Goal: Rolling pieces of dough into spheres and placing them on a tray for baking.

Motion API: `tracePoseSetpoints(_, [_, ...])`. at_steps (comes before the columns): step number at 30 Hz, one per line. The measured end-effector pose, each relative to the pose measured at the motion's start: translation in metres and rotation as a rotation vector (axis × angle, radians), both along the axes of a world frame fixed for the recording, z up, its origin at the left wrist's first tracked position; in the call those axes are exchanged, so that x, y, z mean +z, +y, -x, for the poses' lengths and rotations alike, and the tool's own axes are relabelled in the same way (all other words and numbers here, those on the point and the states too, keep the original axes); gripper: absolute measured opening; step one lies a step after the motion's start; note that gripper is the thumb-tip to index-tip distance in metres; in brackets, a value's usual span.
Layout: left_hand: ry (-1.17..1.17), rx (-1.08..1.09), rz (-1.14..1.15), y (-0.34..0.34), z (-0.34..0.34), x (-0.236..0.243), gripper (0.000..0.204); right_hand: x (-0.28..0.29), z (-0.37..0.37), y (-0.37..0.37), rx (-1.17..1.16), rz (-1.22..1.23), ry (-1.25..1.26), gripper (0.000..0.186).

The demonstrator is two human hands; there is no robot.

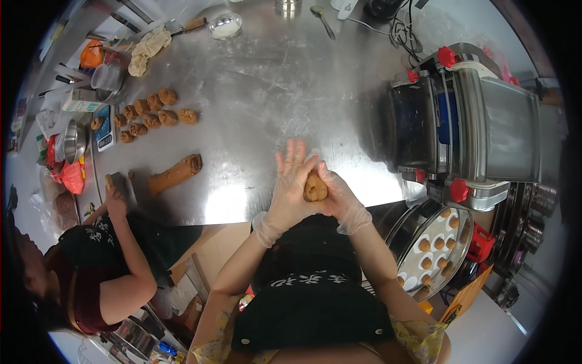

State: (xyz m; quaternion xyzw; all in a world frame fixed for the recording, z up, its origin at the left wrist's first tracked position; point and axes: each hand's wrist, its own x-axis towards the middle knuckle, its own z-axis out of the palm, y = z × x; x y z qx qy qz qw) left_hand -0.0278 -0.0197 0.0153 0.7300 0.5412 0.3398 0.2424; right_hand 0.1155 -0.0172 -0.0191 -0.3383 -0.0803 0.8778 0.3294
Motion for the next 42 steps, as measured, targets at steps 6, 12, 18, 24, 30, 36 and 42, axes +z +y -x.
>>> tracePoseSetpoints(6, [-0.708, 0.180, 0.386, -0.016, -0.021, -0.031, 0.038, 0.000, 0.035, -0.016, -0.343, -0.230, -0.063, 0.072])
tracePoseSetpoints(12, [-0.099, 0.076, 0.034, 0.007, -0.014, -0.005, 0.065, 0.003, -0.006, 0.006, -0.082, -0.162, -0.036, 0.063])
tracePoseSetpoints(18, [-0.971, 0.082, 0.656, 0.002, -0.017, -0.023, 0.075, 0.013, 0.016, 0.011, -0.195, -0.125, 0.032, 0.065])
tracePoseSetpoints(24, [-0.437, 0.122, 0.141, 0.011, -0.027, -0.028, 0.059, 0.010, 0.015, 0.013, -0.345, -0.196, -0.137, 0.064])
tracePoseSetpoints(30, [-0.656, -0.042, 0.365, 0.016, -0.022, -0.017, 0.056, 0.011, 0.004, 0.025, -0.048, -0.051, 0.016, 0.075])
tracePoseSetpoints(36, [-0.587, 0.269, 0.359, 0.006, -0.043, -0.030, 0.045, 0.006, 0.018, 0.008, -0.370, -0.239, -0.148, 0.062])
tracePoseSetpoints(42, [-0.433, -0.034, 0.370, 0.019, -0.018, -0.039, 0.087, 0.010, -0.015, 0.032, 0.009, 0.050, 0.081, 0.061])
